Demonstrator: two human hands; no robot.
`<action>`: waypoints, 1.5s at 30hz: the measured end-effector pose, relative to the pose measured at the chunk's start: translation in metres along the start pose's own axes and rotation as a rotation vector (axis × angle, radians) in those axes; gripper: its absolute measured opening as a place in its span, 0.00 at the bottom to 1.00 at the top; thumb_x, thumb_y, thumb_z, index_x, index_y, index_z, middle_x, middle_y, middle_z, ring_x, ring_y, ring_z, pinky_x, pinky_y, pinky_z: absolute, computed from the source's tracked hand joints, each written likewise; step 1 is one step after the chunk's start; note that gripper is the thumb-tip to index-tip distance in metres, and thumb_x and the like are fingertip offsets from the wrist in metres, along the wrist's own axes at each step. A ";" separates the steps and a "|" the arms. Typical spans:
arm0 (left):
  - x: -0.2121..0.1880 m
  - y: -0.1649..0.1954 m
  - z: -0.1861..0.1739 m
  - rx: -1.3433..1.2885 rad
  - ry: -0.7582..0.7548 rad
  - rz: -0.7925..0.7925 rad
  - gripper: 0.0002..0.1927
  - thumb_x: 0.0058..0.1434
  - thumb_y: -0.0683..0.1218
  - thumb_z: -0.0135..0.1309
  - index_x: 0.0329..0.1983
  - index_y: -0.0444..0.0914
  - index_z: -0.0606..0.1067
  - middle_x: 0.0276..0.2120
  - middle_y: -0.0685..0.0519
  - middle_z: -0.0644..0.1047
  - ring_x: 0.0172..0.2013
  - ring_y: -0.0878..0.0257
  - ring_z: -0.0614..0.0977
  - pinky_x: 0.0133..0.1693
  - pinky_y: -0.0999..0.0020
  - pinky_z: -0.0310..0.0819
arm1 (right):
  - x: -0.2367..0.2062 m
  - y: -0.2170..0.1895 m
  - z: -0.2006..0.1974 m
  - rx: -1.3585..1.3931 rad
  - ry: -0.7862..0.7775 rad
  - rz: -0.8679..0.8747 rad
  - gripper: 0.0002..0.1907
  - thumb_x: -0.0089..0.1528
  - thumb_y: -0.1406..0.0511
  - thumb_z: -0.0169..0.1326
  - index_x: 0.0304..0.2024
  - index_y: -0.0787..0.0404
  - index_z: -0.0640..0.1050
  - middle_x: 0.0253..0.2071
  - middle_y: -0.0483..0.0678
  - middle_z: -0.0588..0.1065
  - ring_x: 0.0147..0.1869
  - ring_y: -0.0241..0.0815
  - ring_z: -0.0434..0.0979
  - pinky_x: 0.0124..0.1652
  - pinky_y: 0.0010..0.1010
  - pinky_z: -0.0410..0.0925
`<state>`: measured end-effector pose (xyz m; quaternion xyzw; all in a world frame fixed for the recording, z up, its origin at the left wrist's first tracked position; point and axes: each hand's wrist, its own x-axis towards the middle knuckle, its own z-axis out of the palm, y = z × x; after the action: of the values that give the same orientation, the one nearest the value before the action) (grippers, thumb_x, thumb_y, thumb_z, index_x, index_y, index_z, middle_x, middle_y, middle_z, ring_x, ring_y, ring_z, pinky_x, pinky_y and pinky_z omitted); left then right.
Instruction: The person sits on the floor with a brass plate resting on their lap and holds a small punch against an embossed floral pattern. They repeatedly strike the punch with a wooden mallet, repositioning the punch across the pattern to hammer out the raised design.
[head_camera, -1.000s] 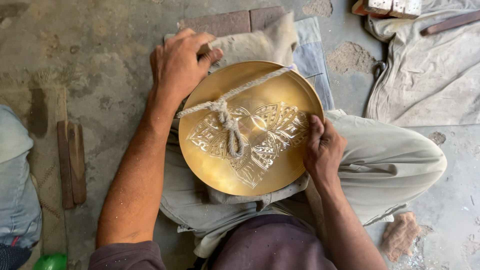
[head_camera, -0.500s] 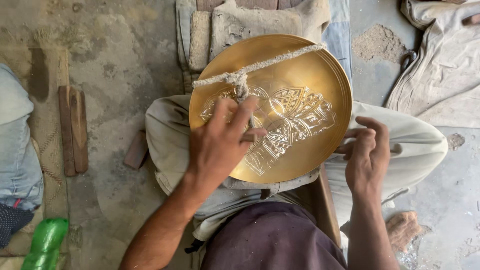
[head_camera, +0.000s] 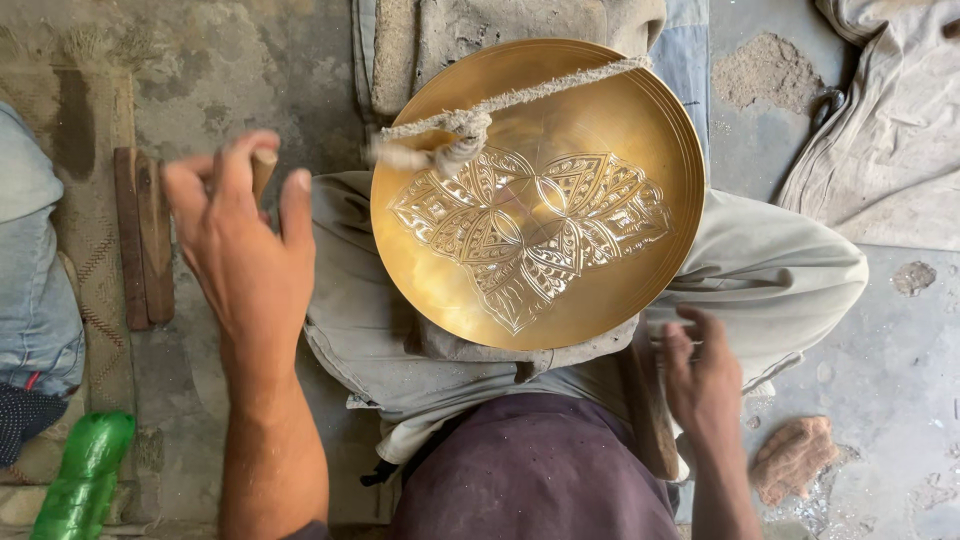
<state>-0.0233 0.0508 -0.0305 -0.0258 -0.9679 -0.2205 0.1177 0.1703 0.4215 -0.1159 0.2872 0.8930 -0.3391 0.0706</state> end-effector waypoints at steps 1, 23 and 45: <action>-0.012 0.000 0.000 -0.079 -0.023 -0.012 0.12 0.76 0.41 0.60 0.59 0.36 0.74 0.52 0.42 0.67 0.48 0.53 0.77 0.42 0.64 0.77 | -0.005 -0.001 0.004 -0.046 -0.025 0.004 0.27 0.67 0.52 0.52 0.61 0.64 0.72 0.47 0.61 0.79 0.49 0.55 0.80 0.47 0.45 0.71; -0.076 0.073 0.070 -0.605 0.043 -0.242 0.12 0.69 0.44 0.58 0.45 0.34 0.68 0.34 0.50 0.80 0.35 0.58 0.85 0.35 0.64 0.77 | 0.027 -0.021 -0.128 0.046 -0.036 -0.055 0.45 0.60 0.67 0.60 0.71 0.72 0.49 0.50 0.66 0.77 0.47 0.54 0.81 0.42 0.39 0.76; -0.080 0.072 0.083 -0.690 0.208 -0.231 0.10 0.69 0.40 0.58 0.42 0.34 0.68 0.34 0.49 0.77 0.35 0.56 0.83 0.36 0.62 0.78 | 0.085 -0.282 -0.085 -0.968 0.254 -1.476 0.09 0.71 0.67 0.55 0.54 0.57 0.79 0.43 0.47 0.81 0.41 0.42 0.79 0.49 0.37 0.71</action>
<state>0.0437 0.1516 -0.0916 0.0679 -0.8161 -0.5468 0.1743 -0.0522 0.3455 0.0801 -0.3871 0.8969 0.1505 -0.1519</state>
